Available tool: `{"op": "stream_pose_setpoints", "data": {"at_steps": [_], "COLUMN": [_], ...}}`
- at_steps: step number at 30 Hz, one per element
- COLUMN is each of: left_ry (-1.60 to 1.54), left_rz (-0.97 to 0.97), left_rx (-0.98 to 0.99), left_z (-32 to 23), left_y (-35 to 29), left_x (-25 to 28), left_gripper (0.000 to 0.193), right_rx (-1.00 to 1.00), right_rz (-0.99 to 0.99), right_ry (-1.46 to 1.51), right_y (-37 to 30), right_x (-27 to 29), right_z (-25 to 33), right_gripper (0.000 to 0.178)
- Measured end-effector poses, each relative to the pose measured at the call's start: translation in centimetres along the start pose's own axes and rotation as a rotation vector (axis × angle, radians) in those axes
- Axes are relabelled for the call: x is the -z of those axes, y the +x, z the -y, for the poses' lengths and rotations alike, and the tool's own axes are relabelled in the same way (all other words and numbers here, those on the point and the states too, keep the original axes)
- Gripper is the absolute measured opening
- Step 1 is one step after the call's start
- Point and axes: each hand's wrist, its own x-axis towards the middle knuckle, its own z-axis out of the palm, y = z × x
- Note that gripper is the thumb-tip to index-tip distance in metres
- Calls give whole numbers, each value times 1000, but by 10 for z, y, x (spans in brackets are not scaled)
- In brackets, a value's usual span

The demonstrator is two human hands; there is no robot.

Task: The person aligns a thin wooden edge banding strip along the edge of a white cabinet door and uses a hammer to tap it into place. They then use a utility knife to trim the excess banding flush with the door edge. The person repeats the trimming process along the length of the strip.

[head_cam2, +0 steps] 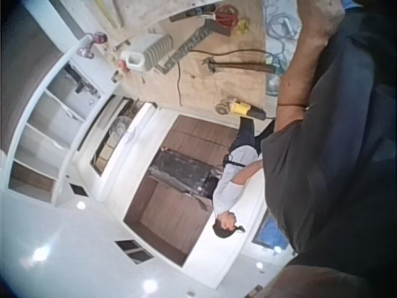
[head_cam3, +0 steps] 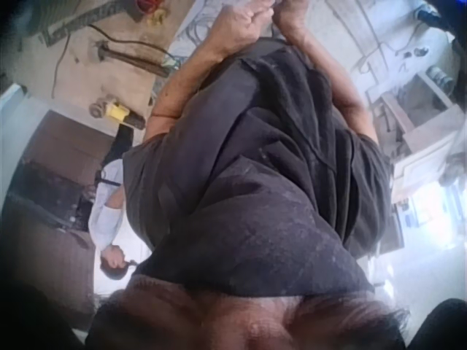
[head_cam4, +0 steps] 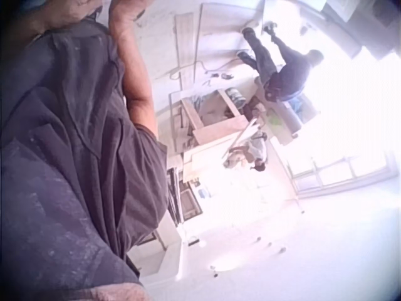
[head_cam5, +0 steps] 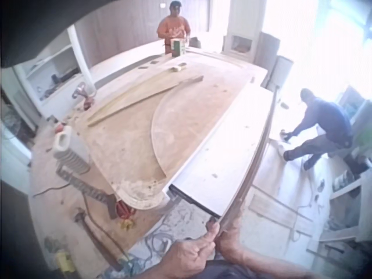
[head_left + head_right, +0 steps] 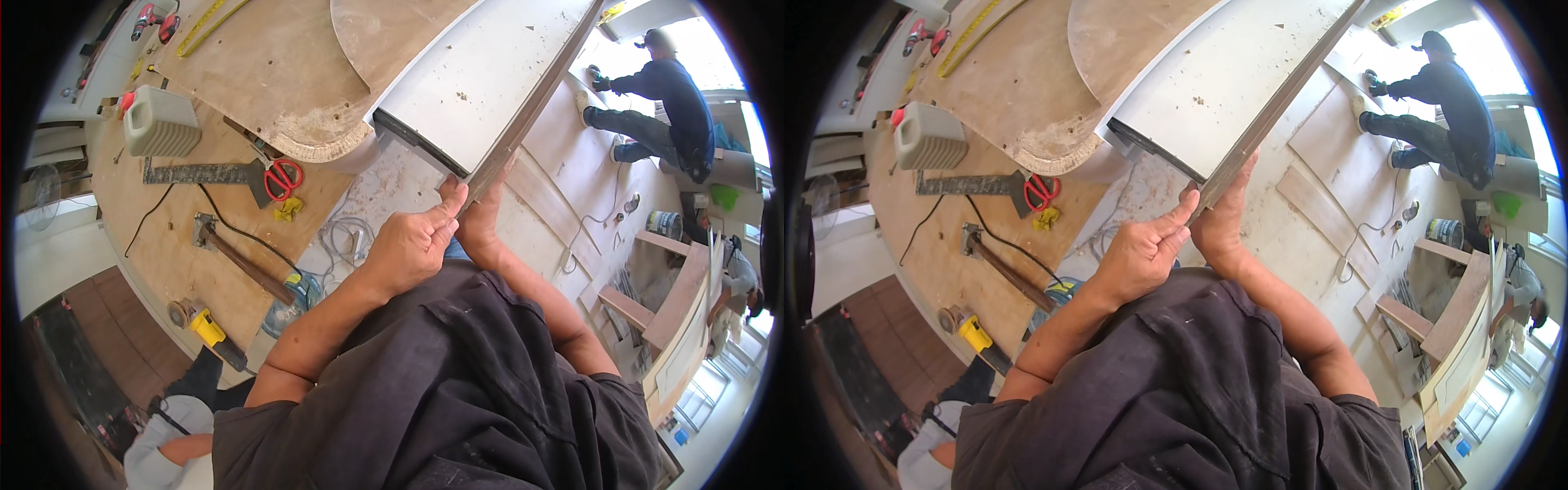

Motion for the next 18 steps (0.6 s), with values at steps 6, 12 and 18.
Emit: {"op": "stream_pose_setpoints", "data": {"at_steps": [6, 12, 18], "left_ry": [-160, -126, -32], "left_rz": [-16, 17, -37], "left_rx": [116, 109, -45], "left_z": [-2, -1, 10], "left_y": [1, -5, 7], "left_x": [8, 9, -2], "left_gripper": [46, 46, 46], "right_rx": [495, 219, 111], "right_rz": [-103, -55, -29], "right_ry": [-673, -375, -213], "right_y": [-3, 1, 9], "right_x": [-6, -3, 9], "right_z": [-3, -9, -24], "right_gripper": [106, 104, 100]}}
